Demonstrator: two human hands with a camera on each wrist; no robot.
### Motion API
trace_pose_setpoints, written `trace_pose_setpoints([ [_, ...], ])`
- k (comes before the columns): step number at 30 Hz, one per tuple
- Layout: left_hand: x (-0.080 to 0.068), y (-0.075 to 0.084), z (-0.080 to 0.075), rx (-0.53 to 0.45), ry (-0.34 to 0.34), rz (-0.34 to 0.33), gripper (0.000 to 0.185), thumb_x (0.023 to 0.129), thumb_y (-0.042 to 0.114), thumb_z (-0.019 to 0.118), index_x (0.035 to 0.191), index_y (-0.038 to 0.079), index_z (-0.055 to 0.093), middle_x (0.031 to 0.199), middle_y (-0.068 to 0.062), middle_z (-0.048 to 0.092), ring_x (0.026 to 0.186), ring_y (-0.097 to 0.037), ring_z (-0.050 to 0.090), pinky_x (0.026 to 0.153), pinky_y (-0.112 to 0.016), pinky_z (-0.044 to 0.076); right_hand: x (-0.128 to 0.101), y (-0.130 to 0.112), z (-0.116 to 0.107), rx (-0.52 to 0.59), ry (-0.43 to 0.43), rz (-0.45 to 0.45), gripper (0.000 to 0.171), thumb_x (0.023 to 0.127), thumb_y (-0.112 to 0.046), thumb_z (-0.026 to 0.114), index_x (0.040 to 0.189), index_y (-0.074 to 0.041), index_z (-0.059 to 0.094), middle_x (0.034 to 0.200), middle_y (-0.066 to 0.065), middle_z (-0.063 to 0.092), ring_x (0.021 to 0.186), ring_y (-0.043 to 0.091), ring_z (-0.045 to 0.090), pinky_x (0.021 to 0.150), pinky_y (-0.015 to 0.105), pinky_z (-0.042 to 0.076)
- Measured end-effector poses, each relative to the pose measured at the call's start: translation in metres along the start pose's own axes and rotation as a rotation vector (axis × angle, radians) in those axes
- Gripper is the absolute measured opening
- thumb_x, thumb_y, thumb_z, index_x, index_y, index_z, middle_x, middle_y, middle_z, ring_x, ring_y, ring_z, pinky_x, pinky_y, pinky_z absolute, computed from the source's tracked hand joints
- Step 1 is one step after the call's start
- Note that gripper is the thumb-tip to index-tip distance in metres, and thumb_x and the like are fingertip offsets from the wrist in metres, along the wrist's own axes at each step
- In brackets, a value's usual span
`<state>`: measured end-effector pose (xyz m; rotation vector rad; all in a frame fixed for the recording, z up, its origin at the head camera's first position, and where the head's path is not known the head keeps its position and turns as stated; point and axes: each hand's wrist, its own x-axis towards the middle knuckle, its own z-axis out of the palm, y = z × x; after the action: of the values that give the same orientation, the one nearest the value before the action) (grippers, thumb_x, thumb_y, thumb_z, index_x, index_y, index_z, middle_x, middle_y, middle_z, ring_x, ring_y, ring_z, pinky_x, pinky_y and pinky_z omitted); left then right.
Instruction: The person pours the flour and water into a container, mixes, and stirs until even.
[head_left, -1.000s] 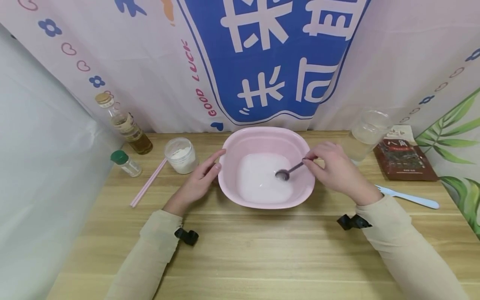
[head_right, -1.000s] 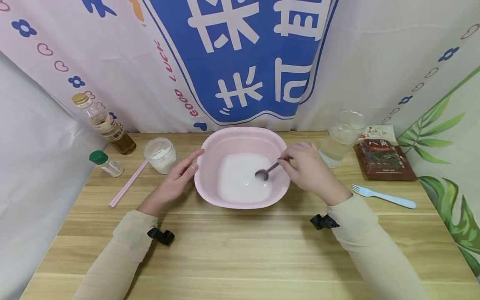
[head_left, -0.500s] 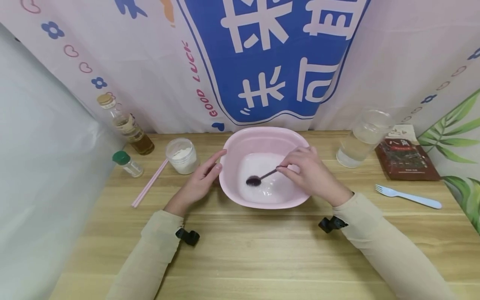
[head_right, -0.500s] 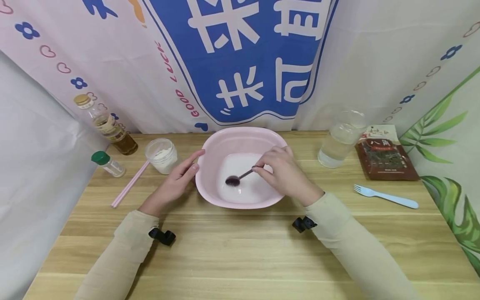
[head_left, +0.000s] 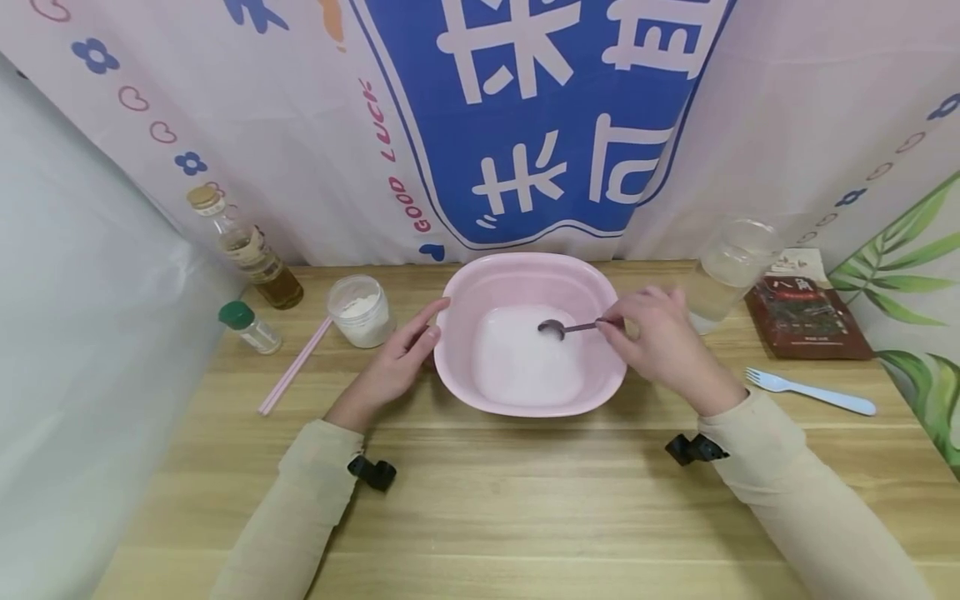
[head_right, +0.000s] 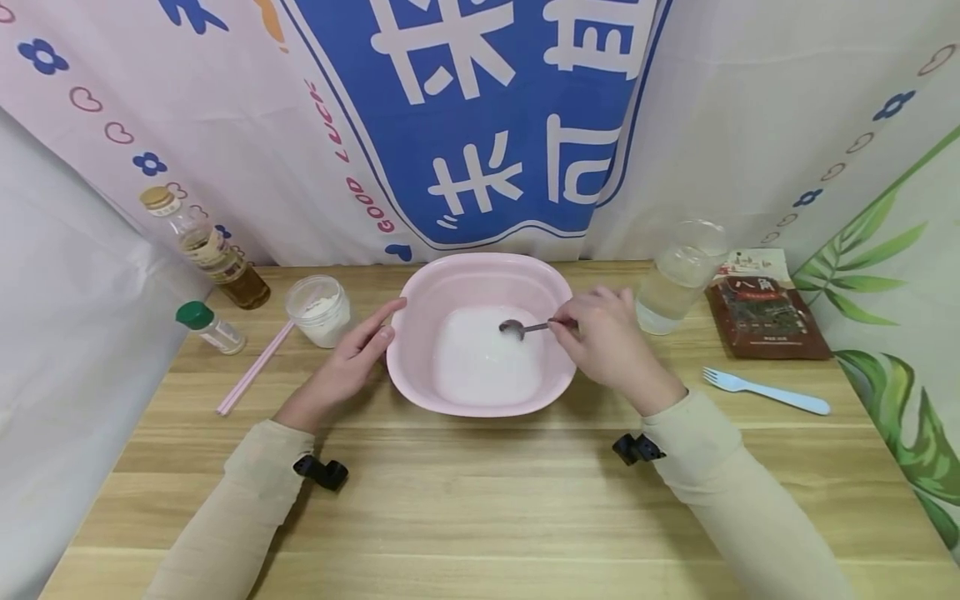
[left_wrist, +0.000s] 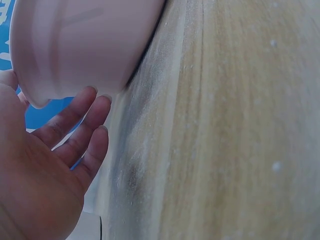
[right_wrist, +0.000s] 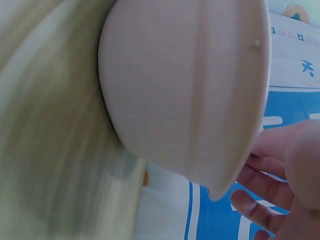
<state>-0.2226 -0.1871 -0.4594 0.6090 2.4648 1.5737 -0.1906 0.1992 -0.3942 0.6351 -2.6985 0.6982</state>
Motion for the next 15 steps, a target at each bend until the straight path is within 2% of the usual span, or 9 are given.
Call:
trace_pose_setpoints([
  [3, 0.000, 0.000, 0.000, 0.005, 0.003, 0.007, 0.051, 0.118, 0.025, 0.043, 0.169, 0.021, 0.039, 0.113, -0.019, 0.072, 0.100, -0.022, 0.065, 0.094, -0.046, 0.058, -0.004, -0.003, 0.003, 0.070, -0.029, -0.040, 0.004, 0.092, -0.008, 0.083, 0.095, -0.008, 0.081, 0.087, 0.003, 0.077, 0.093, 0.027, 0.059, 0.090, 0.049, 0.026],
  [9, 0.000, 0.000, 0.000, 0.009, -0.001, -0.003, 0.051, 0.118, 0.026, 0.043, 0.169, 0.023, 0.039, 0.113, -0.019, 0.071, 0.102, -0.025, 0.064, 0.096, -0.047, 0.057, -0.009, -0.008, 0.005, 0.156, -0.110, -0.120, 0.005, 0.093, -0.010, 0.082, 0.093, -0.014, 0.080, 0.088, -0.004, 0.076, 0.094, 0.019, 0.058, 0.090, 0.043, 0.026],
  [12, -0.001, 0.001, 0.000, 0.007, 0.000, -0.007, 0.051, 0.118, 0.026, 0.043, 0.169, 0.023, 0.039, 0.113, -0.019, 0.070, 0.103, -0.027, 0.063, 0.096, -0.047, 0.056, -0.010, -0.007, 0.000, 0.160, -0.164, -0.126, 0.008, 0.094, -0.009, 0.081, 0.091, -0.016, 0.079, 0.086, -0.007, 0.073, 0.094, 0.018, 0.059, 0.092, 0.044, 0.027],
  [15, 0.000, 0.001, 0.001, 0.009, 0.001, -0.008, 0.051, 0.118, 0.026, 0.043, 0.169, 0.023, 0.039, 0.110, -0.017, 0.068, 0.102, -0.028, 0.062, 0.095, -0.046, 0.056, -0.012, -0.003, -0.007, 0.134, -0.175, -0.114, 0.009, 0.094, -0.009, 0.081, 0.090, -0.016, 0.078, 0.083, -0.008, 0.071, 0.095, 0.020, 0.060, 0.093, 0.044, 0.027],
])
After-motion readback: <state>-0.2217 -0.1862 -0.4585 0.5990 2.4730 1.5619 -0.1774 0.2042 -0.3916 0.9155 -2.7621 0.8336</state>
